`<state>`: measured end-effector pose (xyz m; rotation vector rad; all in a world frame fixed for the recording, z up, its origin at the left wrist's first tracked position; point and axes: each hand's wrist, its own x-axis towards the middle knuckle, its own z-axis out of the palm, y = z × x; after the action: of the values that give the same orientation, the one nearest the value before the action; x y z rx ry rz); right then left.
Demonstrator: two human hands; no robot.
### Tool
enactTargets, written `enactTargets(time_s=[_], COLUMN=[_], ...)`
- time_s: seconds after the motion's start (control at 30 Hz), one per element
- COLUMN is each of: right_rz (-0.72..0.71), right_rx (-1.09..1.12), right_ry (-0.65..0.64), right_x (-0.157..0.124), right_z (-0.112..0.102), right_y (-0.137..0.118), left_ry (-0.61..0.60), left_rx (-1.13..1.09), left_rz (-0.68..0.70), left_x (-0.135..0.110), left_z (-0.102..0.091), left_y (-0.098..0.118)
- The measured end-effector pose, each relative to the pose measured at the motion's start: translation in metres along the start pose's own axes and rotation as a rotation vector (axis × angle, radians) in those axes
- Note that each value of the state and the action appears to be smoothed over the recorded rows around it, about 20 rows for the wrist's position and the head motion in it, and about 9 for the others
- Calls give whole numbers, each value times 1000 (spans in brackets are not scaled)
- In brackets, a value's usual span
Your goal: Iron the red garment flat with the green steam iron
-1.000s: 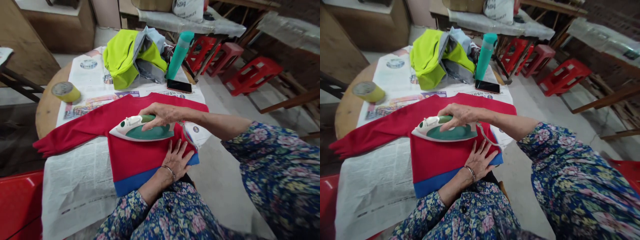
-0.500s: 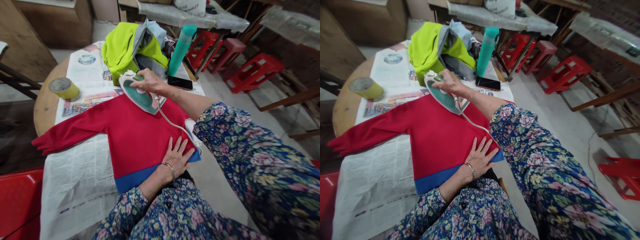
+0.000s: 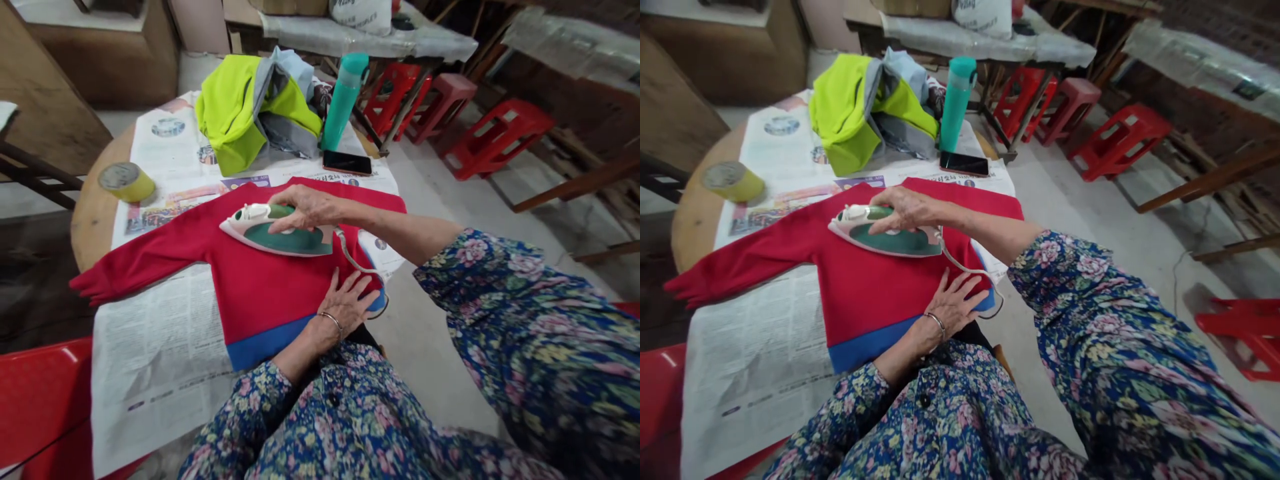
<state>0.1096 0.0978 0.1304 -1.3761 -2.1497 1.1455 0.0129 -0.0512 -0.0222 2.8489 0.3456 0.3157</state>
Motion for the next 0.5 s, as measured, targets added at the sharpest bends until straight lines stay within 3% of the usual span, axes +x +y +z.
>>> enactTargets(time_s=[0.2, 0.37, 0.5], right_rz=[2, 109, 114], right_rx=[21, 31, -91], right_ry=[-164, -331, -404], right_x=[-29, -49, -62], right_z=[8, 17, 25], right_y=[-8, -19, -29], left_ry=[4, 26, 79], left_rx=[0, 26, 123], left_rz=[78, 81, 150], left_x=[0, -2, -9], left_z=[3, 11, 15], left_y=[-3, -6, -1])
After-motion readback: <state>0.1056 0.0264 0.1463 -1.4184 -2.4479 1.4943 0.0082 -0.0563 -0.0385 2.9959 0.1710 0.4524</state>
